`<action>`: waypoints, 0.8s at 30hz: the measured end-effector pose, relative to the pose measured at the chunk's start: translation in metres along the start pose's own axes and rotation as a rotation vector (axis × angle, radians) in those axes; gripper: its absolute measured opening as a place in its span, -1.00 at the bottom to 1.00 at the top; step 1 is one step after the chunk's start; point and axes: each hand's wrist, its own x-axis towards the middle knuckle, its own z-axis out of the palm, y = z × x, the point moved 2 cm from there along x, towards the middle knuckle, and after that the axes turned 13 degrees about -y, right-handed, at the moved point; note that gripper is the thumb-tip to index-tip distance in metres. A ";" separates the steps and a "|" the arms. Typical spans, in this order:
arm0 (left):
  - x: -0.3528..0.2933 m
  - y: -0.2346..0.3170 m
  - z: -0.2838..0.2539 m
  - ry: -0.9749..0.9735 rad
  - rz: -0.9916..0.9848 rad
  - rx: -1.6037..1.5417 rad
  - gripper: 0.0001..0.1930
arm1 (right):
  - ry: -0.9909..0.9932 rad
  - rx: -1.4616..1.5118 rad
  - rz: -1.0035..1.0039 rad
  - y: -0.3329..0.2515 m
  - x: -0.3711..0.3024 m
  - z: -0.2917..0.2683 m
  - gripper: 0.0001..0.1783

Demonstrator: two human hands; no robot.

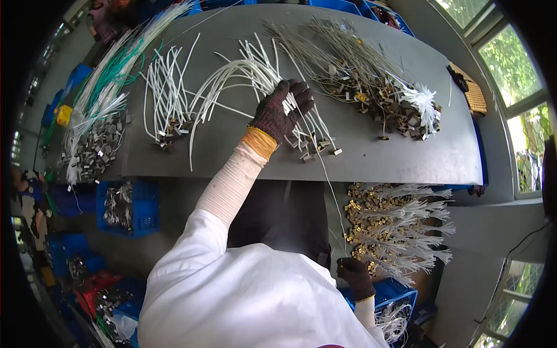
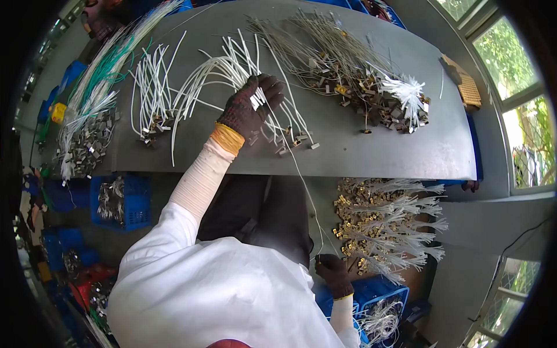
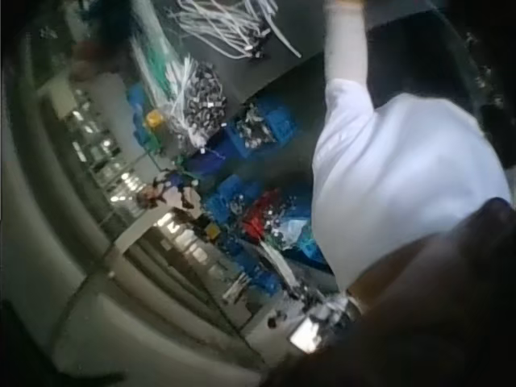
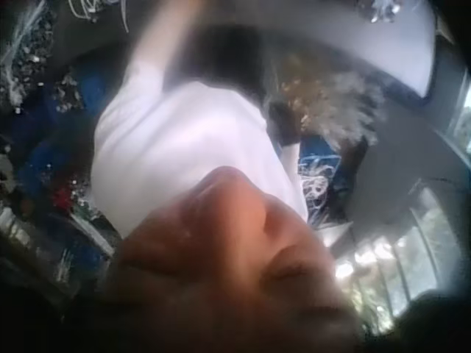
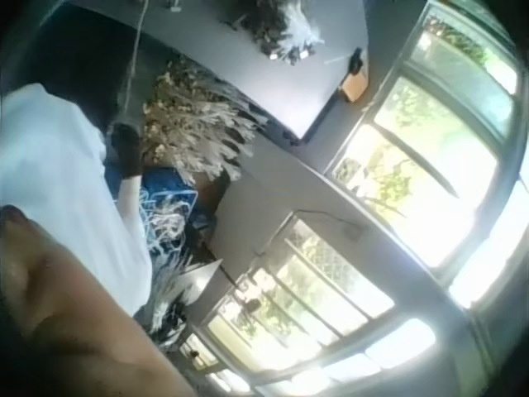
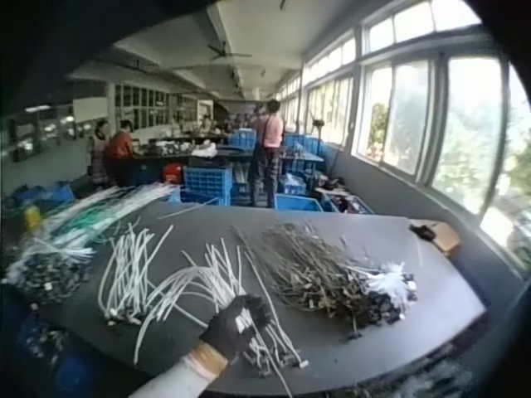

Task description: Manually grouping, bundling, and organizing electrical wire harnesses at a workbench and in storage bins.

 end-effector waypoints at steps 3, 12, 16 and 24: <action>-0.002 0.019 -0.011 0.014 0.024 -0.031 -0.71 | -0.007 -0.045 0.033 0.004 -0.011 0.001 -0.70; -0.009 0.016 -0.016 0.039 0.003 0.086 -0.72 | 0.007 -0.103 0.033 -0.005 -0.023 0.001 -0.69; -0.023 0.011 -0.007 -0.045 -0.069 0.103 -0.76 | -0.005 -0.136 0.040 -0.026 -0.019 0.008 -0.67; -0.057 -0.013 -0.006 -0.064 -0.258 0.123 -0.68 | -0.216 -0.120 -0.074 -0.117 0.054 0.040 -0.70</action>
